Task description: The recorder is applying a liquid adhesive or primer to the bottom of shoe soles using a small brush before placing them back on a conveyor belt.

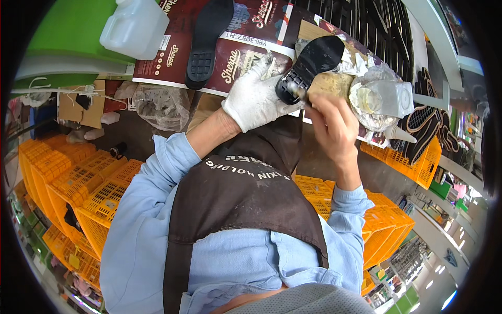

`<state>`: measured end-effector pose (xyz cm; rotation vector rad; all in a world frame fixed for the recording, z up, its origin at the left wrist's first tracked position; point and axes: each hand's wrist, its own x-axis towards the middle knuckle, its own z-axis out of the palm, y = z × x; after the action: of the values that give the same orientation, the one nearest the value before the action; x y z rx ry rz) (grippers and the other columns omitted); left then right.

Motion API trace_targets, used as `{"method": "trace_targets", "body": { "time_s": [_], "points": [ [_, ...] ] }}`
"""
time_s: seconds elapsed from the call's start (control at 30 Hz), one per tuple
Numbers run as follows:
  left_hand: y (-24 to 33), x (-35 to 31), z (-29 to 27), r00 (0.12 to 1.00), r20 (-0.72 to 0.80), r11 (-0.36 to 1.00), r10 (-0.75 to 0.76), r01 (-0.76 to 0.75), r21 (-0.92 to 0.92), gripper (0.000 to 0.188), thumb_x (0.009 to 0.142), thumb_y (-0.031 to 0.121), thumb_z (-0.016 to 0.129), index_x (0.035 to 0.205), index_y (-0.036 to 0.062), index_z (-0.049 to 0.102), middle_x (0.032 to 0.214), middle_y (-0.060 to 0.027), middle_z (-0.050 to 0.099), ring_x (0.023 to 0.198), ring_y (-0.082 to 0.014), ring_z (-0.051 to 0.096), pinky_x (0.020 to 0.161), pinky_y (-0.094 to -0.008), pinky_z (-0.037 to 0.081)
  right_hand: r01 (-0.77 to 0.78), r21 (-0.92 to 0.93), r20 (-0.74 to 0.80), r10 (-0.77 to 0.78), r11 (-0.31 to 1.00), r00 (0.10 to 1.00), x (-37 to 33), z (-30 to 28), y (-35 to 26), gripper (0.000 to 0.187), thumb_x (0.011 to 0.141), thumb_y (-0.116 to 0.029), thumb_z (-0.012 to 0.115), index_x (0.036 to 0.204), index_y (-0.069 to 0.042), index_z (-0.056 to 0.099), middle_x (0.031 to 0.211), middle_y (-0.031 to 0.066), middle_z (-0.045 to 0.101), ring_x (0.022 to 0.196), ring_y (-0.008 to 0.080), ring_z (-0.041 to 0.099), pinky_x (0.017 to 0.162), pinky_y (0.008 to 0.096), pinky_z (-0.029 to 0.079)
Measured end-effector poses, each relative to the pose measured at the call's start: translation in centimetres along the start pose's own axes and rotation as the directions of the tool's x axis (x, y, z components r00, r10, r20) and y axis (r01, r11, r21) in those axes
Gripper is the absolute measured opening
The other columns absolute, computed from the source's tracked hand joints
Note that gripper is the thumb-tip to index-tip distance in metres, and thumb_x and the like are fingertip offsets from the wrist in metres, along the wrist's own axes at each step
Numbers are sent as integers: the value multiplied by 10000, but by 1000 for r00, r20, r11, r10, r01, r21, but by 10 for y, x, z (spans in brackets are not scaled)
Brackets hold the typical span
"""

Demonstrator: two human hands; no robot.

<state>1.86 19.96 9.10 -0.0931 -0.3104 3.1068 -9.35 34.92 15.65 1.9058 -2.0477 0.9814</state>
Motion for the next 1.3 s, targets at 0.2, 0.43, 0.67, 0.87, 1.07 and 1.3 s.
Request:
{"method": "trace_targets", "body": {
  "time_s": [0.2,0.43,0.67,0.87,1.07,1.3],
  "points": [
    [-2,5,2,984,-172,995,-37,53,87,804,927,646,291,1296,-57,423,1138,-183,585,949,-267,545,885,-390,436,0,147,87,-13,989,996,-9,2,-12,303,710,15,756,987,-23,639,865,111,643,707,245,640,596,327,520],
    [-5,10,-4,985,-164,997,-59,66,39,823,914,665,294,1311,-44,417,1168,-170,555,1044,-282,514,998,-402,377,-34,164,114,16,986,993,-9,3,-13,302,701,25,761,973,-4,634,856,121,645,687,243,638,580,315,517],
    [-9,13,-1,986,-61,982,-153,145,-123,868,868,715,348,1403,32,351,1354,-177,473,1203,-295,476,1056,-432,340,-131,-103,-51,126,986,991,-4,14,15,292,709,11,741,979,-28,635,837,88,627,662,227,619,563,311,513],
    [-4,16,-8,975,-26,973,-222,219,-74,875,824,783,323,1151,-3,526,1019,-122,591,989,-276,531,939,-396,395,4,119,3,-5,993,1000,-9,12,-19,300,687,21,746,968,-14,646,849,99,651,694,214,648,589,296,534],
    [-3,15,-24,969,83,955,-233,245,-170,961,813,800,298,1313,-9,429,1229,-144,534,1131,-292,496,1060,-424,313,-30,-20,9,31,999,999,-11,16,-2,311,684,35,746,974,-18,645,869,100,650,696,221,641,588,307,533],
    [-8,14,-20,965,181,949,-191,229,-218,926,844,767,282,1346,-2,402,1301,-168,498,1234,-290,452,1055,-435,340,-254,-18,-91,251,967,964,-1,6,-8,238,722,18,736,933,-26,635,840,101,642,695,241,627,593,320,519]
  ]
}}
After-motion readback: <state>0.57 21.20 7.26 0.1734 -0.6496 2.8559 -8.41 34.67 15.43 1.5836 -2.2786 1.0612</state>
